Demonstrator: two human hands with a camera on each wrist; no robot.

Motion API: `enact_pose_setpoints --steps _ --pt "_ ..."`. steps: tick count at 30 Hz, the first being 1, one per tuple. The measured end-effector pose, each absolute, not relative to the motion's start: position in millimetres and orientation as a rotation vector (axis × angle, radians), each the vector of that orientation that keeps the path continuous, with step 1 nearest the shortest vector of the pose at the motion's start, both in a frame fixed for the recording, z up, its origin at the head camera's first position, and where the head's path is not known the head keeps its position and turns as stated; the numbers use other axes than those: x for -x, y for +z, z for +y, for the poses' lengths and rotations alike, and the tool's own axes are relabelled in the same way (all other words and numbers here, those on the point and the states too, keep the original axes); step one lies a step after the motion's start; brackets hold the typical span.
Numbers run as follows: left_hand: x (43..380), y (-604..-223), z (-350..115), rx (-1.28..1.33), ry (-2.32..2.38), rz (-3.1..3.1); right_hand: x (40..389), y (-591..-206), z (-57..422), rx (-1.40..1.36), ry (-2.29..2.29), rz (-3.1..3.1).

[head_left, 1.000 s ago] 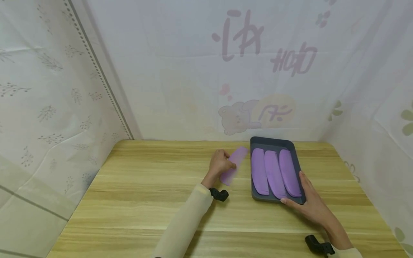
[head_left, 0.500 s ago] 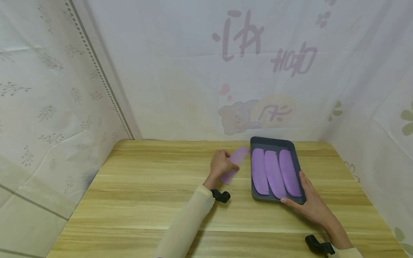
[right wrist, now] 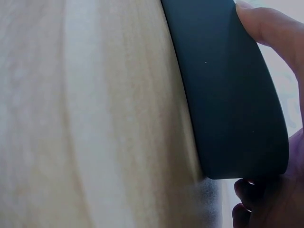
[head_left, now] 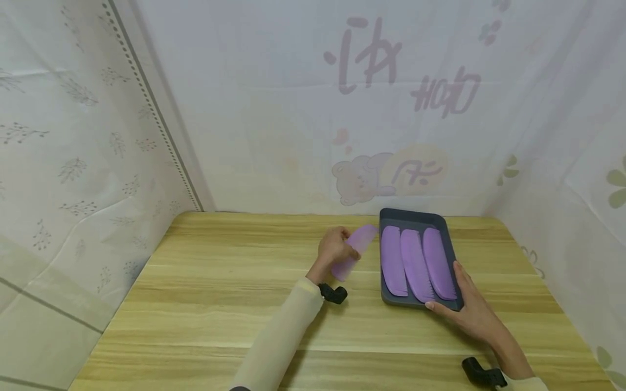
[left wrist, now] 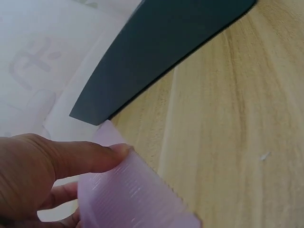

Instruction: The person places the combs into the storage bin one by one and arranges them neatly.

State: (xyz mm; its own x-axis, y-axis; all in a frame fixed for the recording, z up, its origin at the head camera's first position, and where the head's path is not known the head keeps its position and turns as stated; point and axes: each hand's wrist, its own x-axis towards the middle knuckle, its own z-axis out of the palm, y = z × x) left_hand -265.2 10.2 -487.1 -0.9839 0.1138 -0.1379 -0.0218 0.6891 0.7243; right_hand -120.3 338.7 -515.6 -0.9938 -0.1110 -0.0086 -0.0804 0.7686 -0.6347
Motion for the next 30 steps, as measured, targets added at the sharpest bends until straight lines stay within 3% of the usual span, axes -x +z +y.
enact_pose_setpoints --steps 14,22,30 --pt "269 -483 -12 -0.067 1.438 2.438 119 -513 337 0.139 -1.027 2.907" --pt "269 -483 -18 -0.228 1.434 2.413 120 -515 339 0.127 -1.012 2.91" --pt "265 -489 -23 -0.152 1.567 2.256 121 -515 339 0.133 -1.015 2.914"
